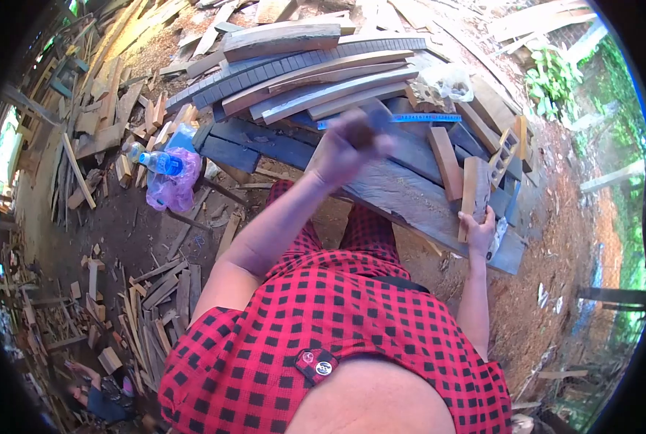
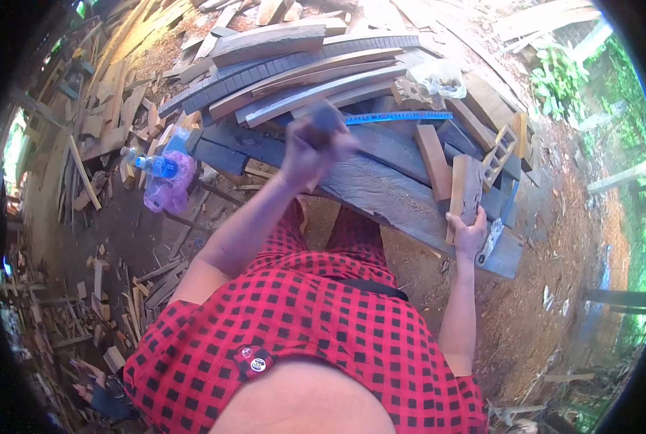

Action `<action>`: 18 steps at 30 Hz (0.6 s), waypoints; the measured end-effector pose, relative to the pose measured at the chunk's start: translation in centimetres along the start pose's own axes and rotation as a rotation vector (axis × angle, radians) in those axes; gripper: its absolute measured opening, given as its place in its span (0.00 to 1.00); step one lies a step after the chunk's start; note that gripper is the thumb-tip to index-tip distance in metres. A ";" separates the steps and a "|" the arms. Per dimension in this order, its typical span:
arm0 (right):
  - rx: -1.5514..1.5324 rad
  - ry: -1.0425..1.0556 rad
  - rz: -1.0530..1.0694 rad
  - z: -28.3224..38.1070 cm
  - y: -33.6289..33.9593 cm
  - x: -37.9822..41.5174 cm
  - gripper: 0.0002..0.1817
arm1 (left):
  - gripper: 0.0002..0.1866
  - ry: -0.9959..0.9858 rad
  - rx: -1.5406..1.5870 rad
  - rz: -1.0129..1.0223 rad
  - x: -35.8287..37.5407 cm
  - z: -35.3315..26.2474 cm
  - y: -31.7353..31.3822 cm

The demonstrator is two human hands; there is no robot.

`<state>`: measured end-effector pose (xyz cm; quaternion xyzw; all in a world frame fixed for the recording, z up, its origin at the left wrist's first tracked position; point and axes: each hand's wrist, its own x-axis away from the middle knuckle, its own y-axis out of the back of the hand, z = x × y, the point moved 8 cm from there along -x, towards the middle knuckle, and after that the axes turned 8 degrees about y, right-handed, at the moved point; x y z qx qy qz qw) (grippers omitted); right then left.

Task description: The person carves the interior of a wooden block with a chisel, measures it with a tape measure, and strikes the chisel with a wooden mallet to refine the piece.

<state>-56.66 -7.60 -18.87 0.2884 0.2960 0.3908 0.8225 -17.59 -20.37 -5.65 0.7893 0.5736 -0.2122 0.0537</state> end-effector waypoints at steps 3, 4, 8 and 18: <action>-0.060 -0.036 0.007 0.7 -0.2 0.0 0.45 | 0.12 0.031 0.193 -0.180 -2.8 -1.7 4.6; -0.067 -0.044 0.006 0.1 -0.4 -0.1 0.45 | 0.13 0.026 0.214 -0.200 -3.4 -2.0 5.4; -0.112 -0.042 0.019 -0.7 -0.8 -0.3 0.45 | 0.14 -0.010 0.225 -0.306 -4.2 -0.8 7.9; -0.059 -0.033 -0.037 -1.3 -0.7 -0.1 0.47 | 0.15 -0.095 0.140 -0.299 -3.5 2.1 8.0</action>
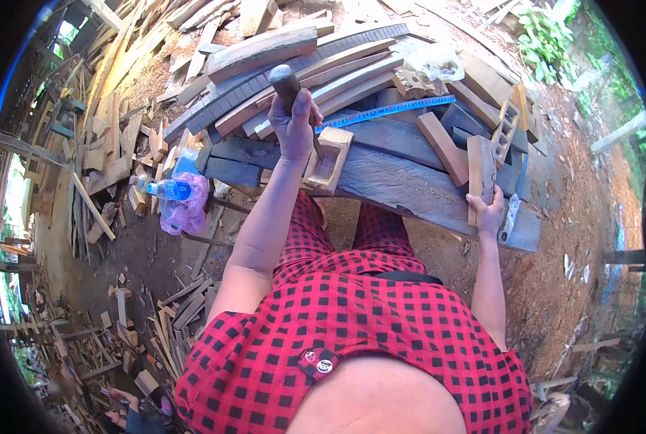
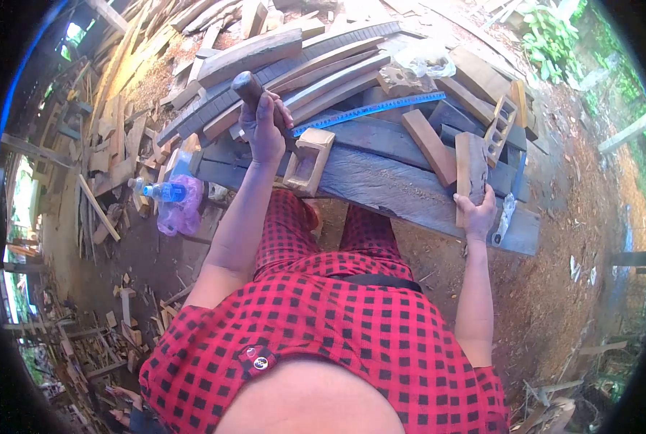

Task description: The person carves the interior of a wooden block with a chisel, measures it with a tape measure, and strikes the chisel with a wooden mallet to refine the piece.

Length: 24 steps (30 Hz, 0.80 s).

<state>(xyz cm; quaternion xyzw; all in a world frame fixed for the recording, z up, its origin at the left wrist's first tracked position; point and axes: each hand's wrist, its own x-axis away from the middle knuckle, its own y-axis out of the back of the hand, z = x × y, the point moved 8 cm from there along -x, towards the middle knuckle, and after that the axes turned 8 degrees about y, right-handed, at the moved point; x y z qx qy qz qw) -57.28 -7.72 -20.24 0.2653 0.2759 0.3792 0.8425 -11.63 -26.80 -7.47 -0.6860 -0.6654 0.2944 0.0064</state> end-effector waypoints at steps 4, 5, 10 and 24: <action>0.011 -0.069 0.022 -1.1 -0.5 0.0 0.48 | 0.15 -0.006 -0.070 0.007 0.5 0.1 -0.6; 0.007 -0.075 0.021 -0.7 -0.4 0.1 0.48 | 0.15 -0.037 -0.104 -0.003 0.7 -0.2 -0.7; 0.048 -0.020 0.002 0.1 0.1 0.2 0.49 | 0.14 -0.087 -0.100 0.001 1.9 -0.4 -1.6; 0.053 0.000 -0.005 0.2 0.2 0.2 0.48 | 0.13 -0.144 -0.136 -0.074 3.0 0.2 -1.2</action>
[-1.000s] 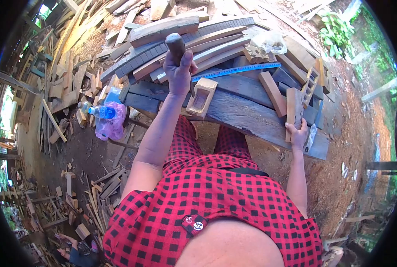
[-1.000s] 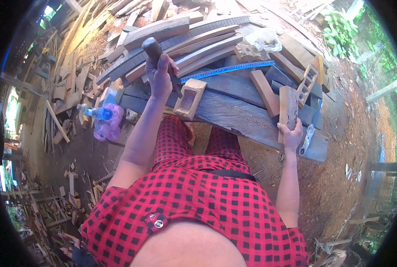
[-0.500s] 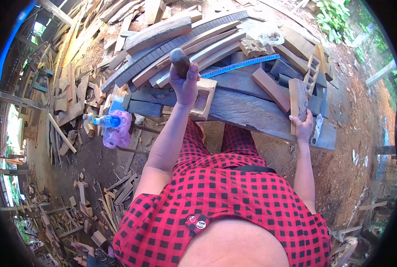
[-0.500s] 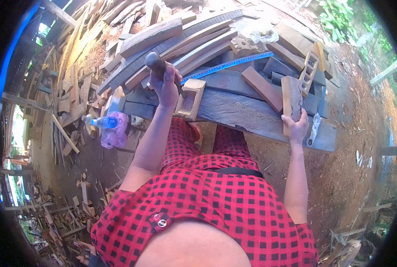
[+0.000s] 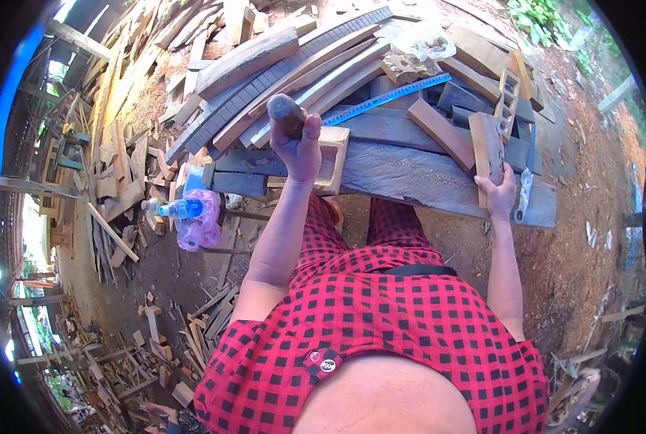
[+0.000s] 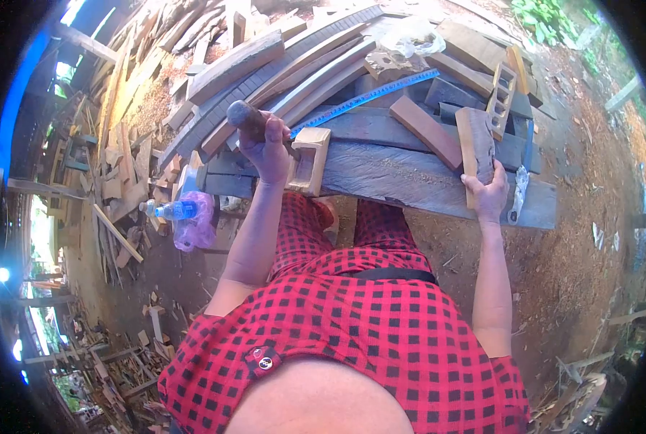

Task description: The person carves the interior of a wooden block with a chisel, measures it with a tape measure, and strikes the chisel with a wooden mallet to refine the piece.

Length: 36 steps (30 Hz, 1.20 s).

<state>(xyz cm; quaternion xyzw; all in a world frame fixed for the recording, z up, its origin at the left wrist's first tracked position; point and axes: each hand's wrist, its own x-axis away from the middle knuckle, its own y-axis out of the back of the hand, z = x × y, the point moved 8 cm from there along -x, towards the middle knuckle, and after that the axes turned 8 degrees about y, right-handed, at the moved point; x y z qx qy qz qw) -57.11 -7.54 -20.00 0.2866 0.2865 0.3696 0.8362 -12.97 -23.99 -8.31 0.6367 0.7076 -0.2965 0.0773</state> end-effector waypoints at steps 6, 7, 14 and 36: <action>-0.005 0.010 0.003 -0.4 -0.2 0.0 0.48 | 0.13 -0.033 -0.033 0.040 0.3 -0.5 -0.3; -0.001 0.011 0.003 -0.5 -0.2 0.0 0.48 | 0.13 -0.031 -0.037 0.045 0.5 -0.5 -0.5; -0.010 0.022 -0.013 0.1 0.3 0.0 0.46 | 0.14 -0.010 -0.076 0.048 0.2 -0.2 -0.3; -0.199 0.791 0.711 43.0 -0.6 -2.8 0.34 | 0.16 0.103 0.005 -0.040 -1.5 0.1 0.4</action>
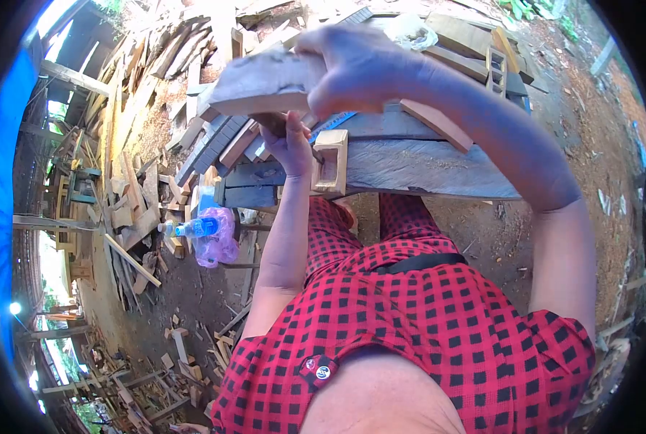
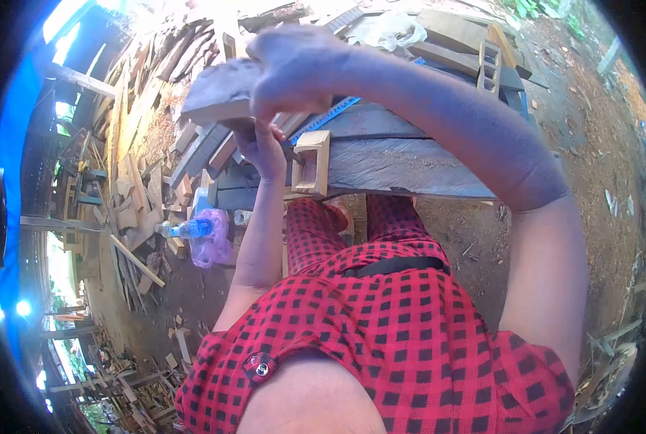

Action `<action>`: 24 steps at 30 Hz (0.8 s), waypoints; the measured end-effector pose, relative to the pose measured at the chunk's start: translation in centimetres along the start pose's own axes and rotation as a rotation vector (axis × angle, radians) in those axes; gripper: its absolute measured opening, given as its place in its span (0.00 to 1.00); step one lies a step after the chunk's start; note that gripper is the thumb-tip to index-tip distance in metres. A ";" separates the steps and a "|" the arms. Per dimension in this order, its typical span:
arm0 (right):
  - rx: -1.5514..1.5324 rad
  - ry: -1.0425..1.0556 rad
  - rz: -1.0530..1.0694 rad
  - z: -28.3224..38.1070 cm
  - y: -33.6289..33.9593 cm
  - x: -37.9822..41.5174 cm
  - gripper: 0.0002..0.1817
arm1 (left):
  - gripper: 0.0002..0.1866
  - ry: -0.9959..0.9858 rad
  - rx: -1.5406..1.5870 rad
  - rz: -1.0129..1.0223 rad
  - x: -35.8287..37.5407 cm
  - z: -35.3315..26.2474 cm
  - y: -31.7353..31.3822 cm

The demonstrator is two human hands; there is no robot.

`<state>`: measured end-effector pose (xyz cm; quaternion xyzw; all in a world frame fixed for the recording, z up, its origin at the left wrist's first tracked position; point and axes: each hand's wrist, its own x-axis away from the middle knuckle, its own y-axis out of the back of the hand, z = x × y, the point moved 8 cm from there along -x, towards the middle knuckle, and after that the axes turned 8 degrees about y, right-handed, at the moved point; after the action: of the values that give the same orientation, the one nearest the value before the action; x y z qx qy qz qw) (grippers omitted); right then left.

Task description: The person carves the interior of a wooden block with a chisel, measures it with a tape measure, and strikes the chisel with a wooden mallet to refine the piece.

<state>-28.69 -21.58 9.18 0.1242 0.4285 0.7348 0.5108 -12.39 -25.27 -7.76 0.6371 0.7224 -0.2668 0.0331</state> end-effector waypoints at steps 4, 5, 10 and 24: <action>-0.451 0.072 -0.080 5.5 4.9 1.0 0.34 | 0.15 0.056 0.003 -0.021 -0.3 0.6 0.5; -0.315 0.105 -0.156 5.2 4.2 -0.1 0.34 | 0.15 0.033 -0.010 -0.008 -0.1 0.1 -0.1; 0.159 0.099 -0.009 1.2 -2.2 -1.4 0.43 | 0.18 0.038 0.042 0.053 0.0 0.7 -0.7; 0.249 -0.292 -0.470 -19.7 0.6 18.7 0.41 | 0.08 0.111 0.394 0.041 -2.6 -4.8 0.4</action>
<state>-49.68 -15.49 -7.06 0.1875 0.4544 0.5127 0.7040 -10.13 -25.54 -2.80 0.6595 0.6440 -0.3665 -0.1267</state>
